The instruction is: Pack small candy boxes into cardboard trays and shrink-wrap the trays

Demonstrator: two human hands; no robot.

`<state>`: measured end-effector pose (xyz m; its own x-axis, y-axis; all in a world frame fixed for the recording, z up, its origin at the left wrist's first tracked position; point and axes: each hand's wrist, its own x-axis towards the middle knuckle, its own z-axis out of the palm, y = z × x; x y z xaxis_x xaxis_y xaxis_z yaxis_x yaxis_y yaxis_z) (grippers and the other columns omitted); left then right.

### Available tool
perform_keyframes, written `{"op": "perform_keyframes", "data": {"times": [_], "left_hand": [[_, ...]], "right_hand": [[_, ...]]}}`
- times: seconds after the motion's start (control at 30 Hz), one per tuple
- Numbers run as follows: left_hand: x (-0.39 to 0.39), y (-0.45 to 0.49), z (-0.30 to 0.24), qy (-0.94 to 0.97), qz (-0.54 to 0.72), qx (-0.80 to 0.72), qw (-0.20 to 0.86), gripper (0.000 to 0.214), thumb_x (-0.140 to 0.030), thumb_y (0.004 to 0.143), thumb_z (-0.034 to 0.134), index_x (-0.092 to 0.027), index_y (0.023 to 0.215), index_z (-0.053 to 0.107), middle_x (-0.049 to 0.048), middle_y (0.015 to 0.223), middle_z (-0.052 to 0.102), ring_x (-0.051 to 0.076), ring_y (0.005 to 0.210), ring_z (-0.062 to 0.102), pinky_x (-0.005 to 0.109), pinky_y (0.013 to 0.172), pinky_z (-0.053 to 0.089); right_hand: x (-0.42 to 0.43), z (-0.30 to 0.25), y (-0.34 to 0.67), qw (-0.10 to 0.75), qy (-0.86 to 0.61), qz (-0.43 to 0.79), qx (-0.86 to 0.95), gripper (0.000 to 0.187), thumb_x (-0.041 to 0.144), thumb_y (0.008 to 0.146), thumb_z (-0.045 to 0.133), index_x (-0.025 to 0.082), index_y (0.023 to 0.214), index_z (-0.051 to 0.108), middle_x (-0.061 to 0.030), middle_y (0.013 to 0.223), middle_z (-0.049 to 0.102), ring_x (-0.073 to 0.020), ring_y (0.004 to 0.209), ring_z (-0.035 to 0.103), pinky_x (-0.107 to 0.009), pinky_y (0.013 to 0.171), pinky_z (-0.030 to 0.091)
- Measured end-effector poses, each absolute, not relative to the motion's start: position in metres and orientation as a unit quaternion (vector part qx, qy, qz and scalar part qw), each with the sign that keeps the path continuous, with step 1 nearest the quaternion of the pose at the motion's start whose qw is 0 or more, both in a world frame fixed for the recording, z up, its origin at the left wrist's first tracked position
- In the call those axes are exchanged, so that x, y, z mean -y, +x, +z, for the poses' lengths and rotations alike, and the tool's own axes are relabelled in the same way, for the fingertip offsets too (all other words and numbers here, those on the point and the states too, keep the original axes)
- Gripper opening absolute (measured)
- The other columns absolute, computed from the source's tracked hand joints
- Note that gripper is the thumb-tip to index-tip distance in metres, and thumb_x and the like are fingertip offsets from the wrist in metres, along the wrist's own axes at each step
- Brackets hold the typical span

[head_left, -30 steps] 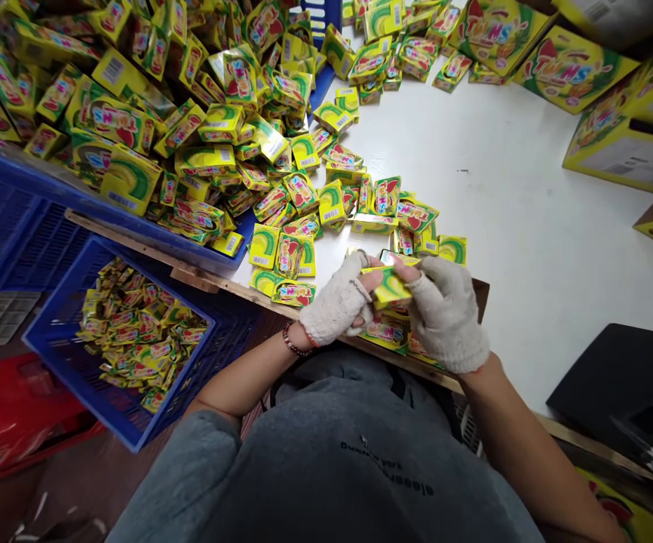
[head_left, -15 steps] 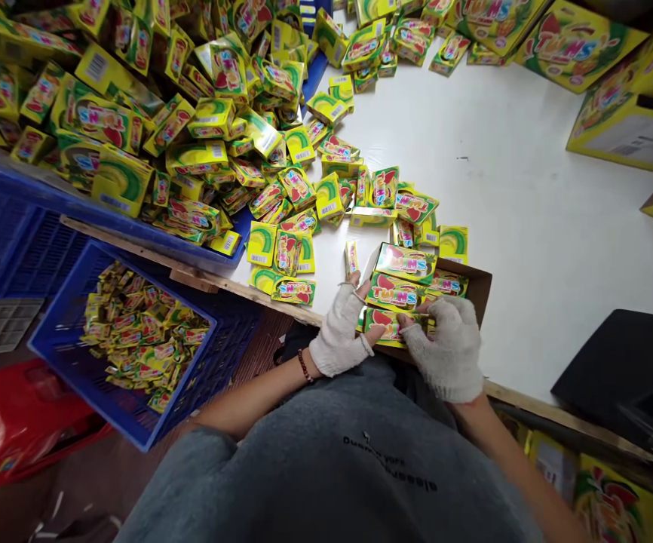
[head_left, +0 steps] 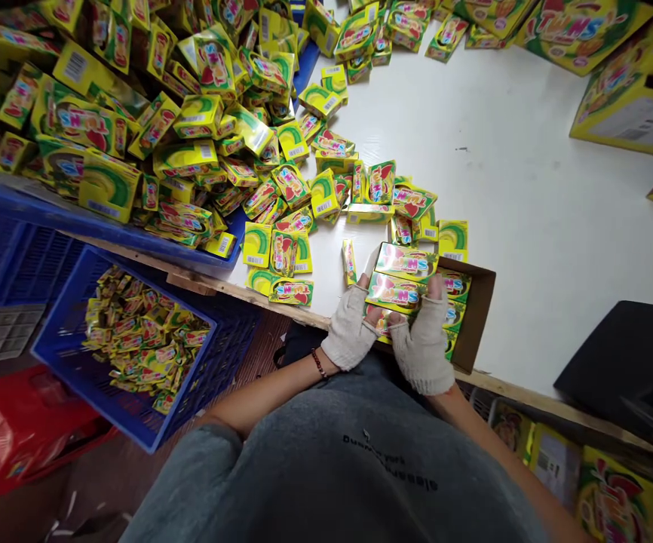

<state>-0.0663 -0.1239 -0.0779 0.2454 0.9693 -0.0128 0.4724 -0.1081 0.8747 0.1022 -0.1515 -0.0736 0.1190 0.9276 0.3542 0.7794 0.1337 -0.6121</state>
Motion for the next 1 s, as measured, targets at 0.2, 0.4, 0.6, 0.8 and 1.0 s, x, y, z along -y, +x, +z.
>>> {"op": "perform_keyframes", "data": {"times": [0.2,0.4,0.6,0.8,1.0], "left_hand": [[0.105,-0.069,-0.089,0.700,0.350,-0.497,0.375,0.086,-0.067,0.112,0.048,-0.017,0.180,0.027,0.0215,0.184,0.037,0.035,0.173,0.036,0.054,0.143,0.035],[0.111,-0.062,-0.081,0.687,0.339,-0.479,0.429,0.077,-0.053,0.117,0.041,-0.023,0.184,0.016,0.0134,0.190,0.026,0.028,0.178,0.023,0.048,0.147,0.025],[0.112,-0.064,-0.075,0.671,0.305,-0.524,0.426,0.073,-0.042,0.115,0.044,-0.023,0.182,0.023,0.0111,0.185,0.039,0.024,0.172,0.038,0.042,0.144,0.033],[0.101,-0.060,-0.055,0.789,0.169,-0.550,0.214,0.068,-0.028,0.105,0.055,-0.011,0.171,0.045,0.0258,0.179,0.043,0.038,0.173,0.036,0.064,0.139,0.038],[0.078,-0.057,0.002,0.908,0.019,-0.405,0.106,0.055,-0.020,0.098,0.065,-0.011,0.152,0.063,0.0233,0.158,0.066,0.042,0.158,0.054,0.070,0.130,0.044]], "right_hand": [[0.131,-0.082,0.115,0.425,-0.665,0.242,0.565,0.092,0.067,0.114,0.032,0.019,0.184,-0.002,-0.0259,0.188,0.020,-0.0372,0.175,0.026,-0.065,0.138,0.033],[0.114,-0.088,0.113,0.328,-0.705,0.273,0.566,0.086,0.063,0.113,0.030,0.019,0.184,0.012,-0.0197,0.183,0.037,-0.0337,0.171,0.036,-0.060,0.139,0.034],[0.110,-0.077,0.102,0.169,-0.747,0.222,0.604,0.089,0.048,0.112,0.035,0.007,0.184,0.005,-0.0291,0.184,0.030,-0.0381,0.172,0.033,-0.062,0.134,0.039],[0.101,-0.038,0.096,0.051,-0.680,0.121,0.721,0.071,0.037,0.105,0.056,0.009,0.170,0.051,-0.0311,0.178,0.042,-0.0560,0.166,0.035,-0.080,0.127,0.034],[0.017,-0.008,0.182,0.156,-0.700,0.219,0.662,0.054,0.035,0.108,0.046,0.018,0.158,0.061,-0.0202,0.154,0.067,-0.0343,0.144,0.064,-0.053,0.125,0.050]]}}
